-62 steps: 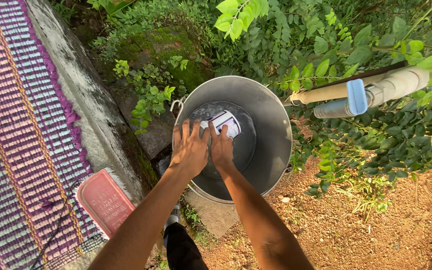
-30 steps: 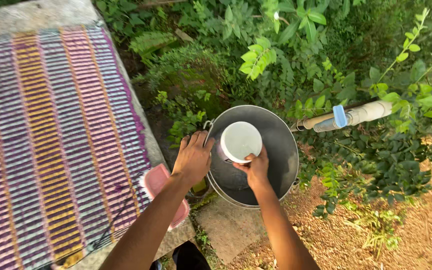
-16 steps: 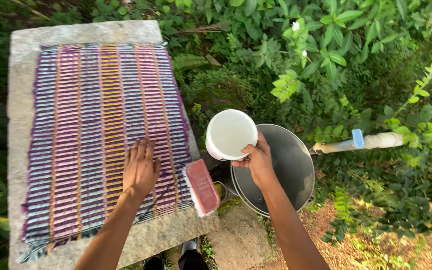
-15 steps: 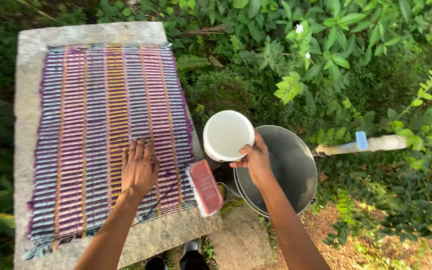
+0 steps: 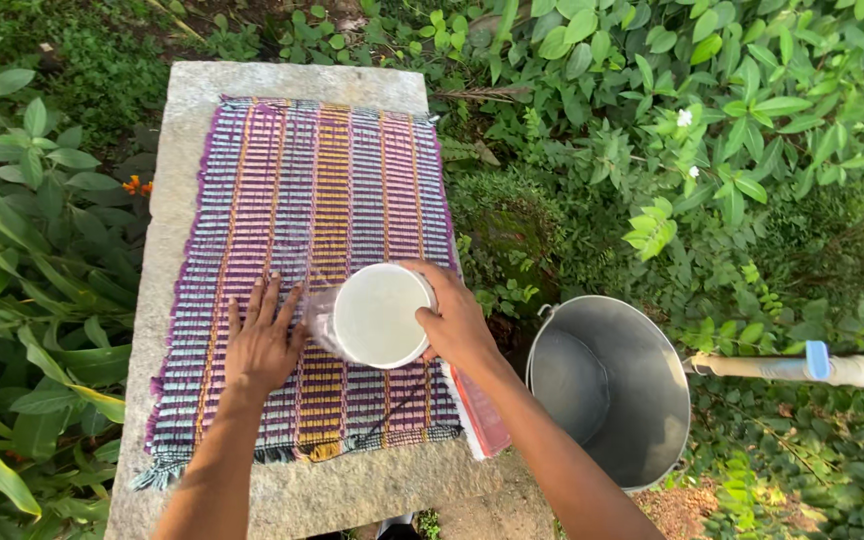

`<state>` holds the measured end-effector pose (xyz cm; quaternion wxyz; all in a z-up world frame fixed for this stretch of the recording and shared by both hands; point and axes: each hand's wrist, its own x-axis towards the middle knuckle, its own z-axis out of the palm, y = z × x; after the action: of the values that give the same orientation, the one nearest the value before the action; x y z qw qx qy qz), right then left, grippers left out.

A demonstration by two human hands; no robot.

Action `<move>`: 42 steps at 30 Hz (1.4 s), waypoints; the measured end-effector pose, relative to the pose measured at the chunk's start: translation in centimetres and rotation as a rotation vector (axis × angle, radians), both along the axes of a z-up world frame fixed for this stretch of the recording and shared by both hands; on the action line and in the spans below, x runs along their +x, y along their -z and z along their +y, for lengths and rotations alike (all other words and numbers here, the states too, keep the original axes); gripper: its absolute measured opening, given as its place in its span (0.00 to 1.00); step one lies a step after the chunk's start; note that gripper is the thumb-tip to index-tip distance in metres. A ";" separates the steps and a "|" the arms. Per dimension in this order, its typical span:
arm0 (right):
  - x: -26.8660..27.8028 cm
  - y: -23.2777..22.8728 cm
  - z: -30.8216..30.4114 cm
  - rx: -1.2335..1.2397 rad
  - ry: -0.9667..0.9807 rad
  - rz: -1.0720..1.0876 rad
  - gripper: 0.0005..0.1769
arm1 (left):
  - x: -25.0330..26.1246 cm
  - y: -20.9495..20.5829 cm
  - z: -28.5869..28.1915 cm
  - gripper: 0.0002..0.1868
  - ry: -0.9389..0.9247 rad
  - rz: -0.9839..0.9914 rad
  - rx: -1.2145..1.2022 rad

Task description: The person washes a white container and its lid by hand by dipping them into a metal bucket of water, scrubbing them on a colorful mat, and rinsing them under a stream of water from a pipe.

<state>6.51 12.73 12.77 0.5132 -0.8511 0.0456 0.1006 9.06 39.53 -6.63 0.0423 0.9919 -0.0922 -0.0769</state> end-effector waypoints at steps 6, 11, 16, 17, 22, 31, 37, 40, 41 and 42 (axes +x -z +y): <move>1.7 0.3 1.7 -0.349 -0.186 -0.361 0.35 | 0.4 -0.9 0.0 0.33 0.039 0.032 0.179; 2.8 -2.7 3.5 -0.249 -0.027 0.189 0.32 | 0.8 -2.4 -0.1 0.35 -0.017 0.156 0.079; 3.9 -1.3 3.8 -0.339 -0.102 -0.010 0.32 | 1.1 -2.3 0.0 0.35 -0.022 0.086 0.086; 4.1 -0.8 3.8 -0.364 -0.125 -0.062 0.33 | 1.2 -2.3 0.0 0.35 -0.024 0.089 0.069; 4.5 0.1 4.8 -0.400 -0.164 -0.075 0.31 | 1.8 -2.1 0.1 0.38 0.007 0.093 0.145; 6.8 0.0 6.9 -0.513 -0.169 -0.019 0.30 | 4.2 -2.9 1.6 0.51 0.017 0.142 -0.003; 8.0 0.8 8.0 -0.485 -0.128 -0.043 0.29 | 6.2 0.1 3.3 0.42 -0.028 -0.120 -0.089; 8.0 1.6 8.1 -0.434 -0.121 -0.147 0.29 | 5.3 1.3 3.6 0.41 -0.096 -0.061 -0.186; 8.0 1.8 8.1 -0.397 -0.123 -0.225 0.28 | 5.2 1.6 3.7 0.41 -0.097 -0.082 -0.206; 8.0 1.9 8.1 -0.359 -0.125 -0.303 0.28 | 5.2 2.0 3.9 0.41 -0.097 -0.103 -0.226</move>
<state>14.50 20.87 10.89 0.3475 -0.9352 -0.0675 -0.0062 14.26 43.46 -8.64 0.1526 0.9867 -0.0542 -0.0130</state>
